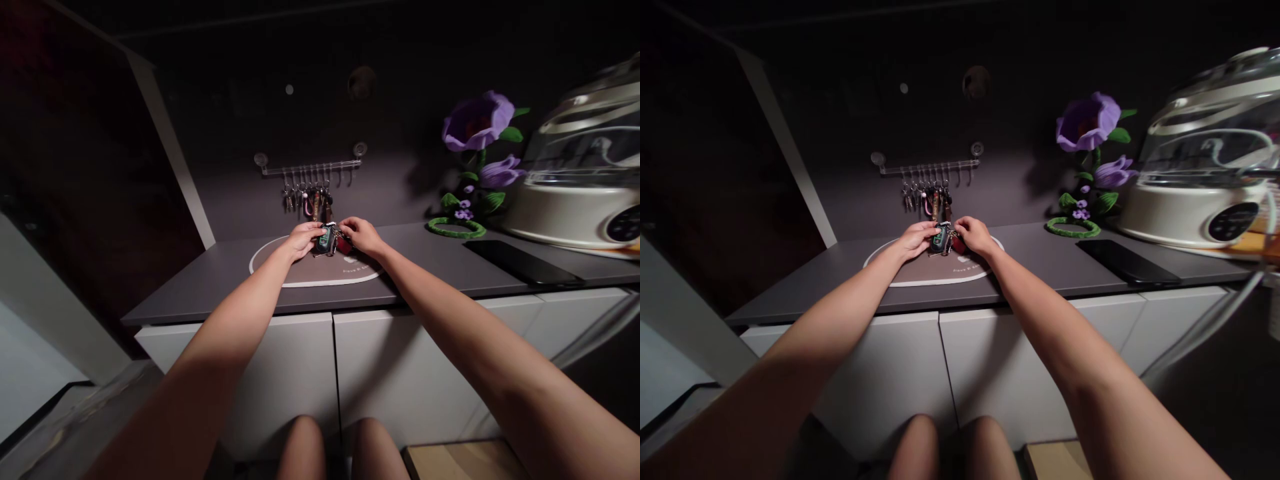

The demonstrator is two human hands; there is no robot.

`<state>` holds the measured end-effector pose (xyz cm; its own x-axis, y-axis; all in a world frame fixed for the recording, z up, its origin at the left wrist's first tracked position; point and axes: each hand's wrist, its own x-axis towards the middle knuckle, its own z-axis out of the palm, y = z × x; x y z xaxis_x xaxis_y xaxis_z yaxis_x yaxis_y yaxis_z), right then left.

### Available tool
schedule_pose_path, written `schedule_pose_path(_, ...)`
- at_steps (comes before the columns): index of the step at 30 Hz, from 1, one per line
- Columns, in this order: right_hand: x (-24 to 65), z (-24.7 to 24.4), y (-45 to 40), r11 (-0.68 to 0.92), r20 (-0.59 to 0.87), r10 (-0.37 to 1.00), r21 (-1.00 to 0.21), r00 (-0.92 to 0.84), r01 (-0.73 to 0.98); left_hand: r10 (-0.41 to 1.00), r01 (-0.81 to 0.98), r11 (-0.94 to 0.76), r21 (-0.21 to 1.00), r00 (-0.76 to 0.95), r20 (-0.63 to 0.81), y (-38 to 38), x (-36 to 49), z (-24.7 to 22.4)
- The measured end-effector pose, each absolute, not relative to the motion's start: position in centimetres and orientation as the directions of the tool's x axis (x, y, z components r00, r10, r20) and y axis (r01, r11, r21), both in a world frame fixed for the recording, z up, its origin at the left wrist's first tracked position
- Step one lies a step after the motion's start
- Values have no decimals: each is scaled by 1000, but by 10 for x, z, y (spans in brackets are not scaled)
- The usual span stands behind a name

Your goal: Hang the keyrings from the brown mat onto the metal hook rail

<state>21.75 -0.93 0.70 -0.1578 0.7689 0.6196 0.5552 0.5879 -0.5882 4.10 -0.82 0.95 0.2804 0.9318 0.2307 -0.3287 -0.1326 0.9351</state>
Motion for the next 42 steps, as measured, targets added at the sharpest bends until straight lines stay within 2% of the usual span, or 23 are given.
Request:
schedule_pose_path(8, 214, 7, -10, 582, 559, 811, -750, -171, 313, 926, -425, -116, 898, 280, 252, -6, 37, 12)
schedule_pose_path(14, 210, 10, -16, 576, 546, 817, -787, -187, 221, 925, -434, -112, 894, 284, 254, -12, 36, 16)
schedule_pose_path(25, 206, 12, -22, 630, 586, 776, -732, -234, 258, 911, -409, -110, 906, 324, 257, -21, 36, 22)
schedule_pose_path(42, 203, 16, -29, 608, 552, 793, -749, -260, 264, 898, -437, -94, 895, 350, 266, -22, 33, 25)
